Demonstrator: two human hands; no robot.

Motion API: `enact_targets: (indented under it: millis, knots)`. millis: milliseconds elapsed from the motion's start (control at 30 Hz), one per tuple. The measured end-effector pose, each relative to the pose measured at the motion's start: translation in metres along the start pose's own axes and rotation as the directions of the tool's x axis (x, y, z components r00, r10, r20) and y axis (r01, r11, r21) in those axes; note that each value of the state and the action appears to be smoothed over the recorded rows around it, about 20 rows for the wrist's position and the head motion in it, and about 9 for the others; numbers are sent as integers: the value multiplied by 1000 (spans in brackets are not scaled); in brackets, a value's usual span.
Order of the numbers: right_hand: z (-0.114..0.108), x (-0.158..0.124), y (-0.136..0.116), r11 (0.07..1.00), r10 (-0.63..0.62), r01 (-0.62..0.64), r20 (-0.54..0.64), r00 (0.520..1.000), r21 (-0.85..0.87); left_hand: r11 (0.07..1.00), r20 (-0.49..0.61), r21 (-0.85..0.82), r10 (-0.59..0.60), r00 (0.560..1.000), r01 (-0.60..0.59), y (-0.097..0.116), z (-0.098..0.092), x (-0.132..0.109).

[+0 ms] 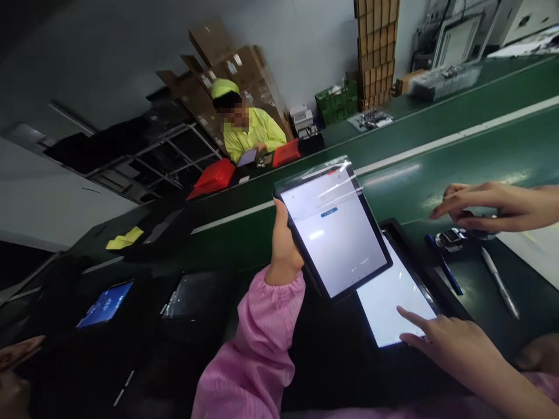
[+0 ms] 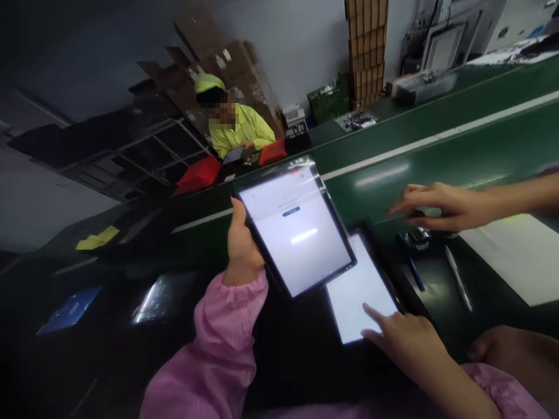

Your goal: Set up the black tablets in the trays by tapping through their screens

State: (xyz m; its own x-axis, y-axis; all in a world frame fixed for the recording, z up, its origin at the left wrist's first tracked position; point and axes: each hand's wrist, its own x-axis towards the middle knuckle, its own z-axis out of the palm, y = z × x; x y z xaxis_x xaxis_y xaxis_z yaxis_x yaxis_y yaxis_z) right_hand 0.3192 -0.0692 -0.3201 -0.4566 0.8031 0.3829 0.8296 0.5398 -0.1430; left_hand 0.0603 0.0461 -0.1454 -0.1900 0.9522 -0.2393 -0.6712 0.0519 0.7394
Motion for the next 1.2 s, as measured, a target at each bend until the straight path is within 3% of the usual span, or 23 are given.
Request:
enact_targets:
  millis: [233, 367, 533, 633, 733, 967, 1200]
  knots:
    - [-11, 4, -15, 992, -73, 70, -23, 997, -103, 989, 4, 35, 146, 989, -146, -4, -4, 4]
    - [-28, 17, -4, 991, -104, 98, -56, 993, -89, 980, -16, 61, 191, 982, -189, -5, -6, 4]
    - [-62, 32, 7, 998, -22, 33, -175, 984, 58, 978, -21, 70, 199, 980, -197, -6, -10, 6]
    - [-71, 35, 1, 989, -51, 79, -210, 976, 127, 979, -16, 74, 192, 981, -191, -6, -11, 6]
    - [-65, 36, -5, 986, -81, 108, -202, 976, 127, 979, 4, 116, 169, 986, -169, -5, -11, 4]
    - [-24, 36, -28, 996, -88, 88, -113, 990, -2, 976, -16, 144, 165, 986, -161, -2, -8, 3]
    - [-31, 17, -54, 987, -142, 144, -29, 989, 71, 982, 43, 91, 164, 986, -167, -3, -19, 8]
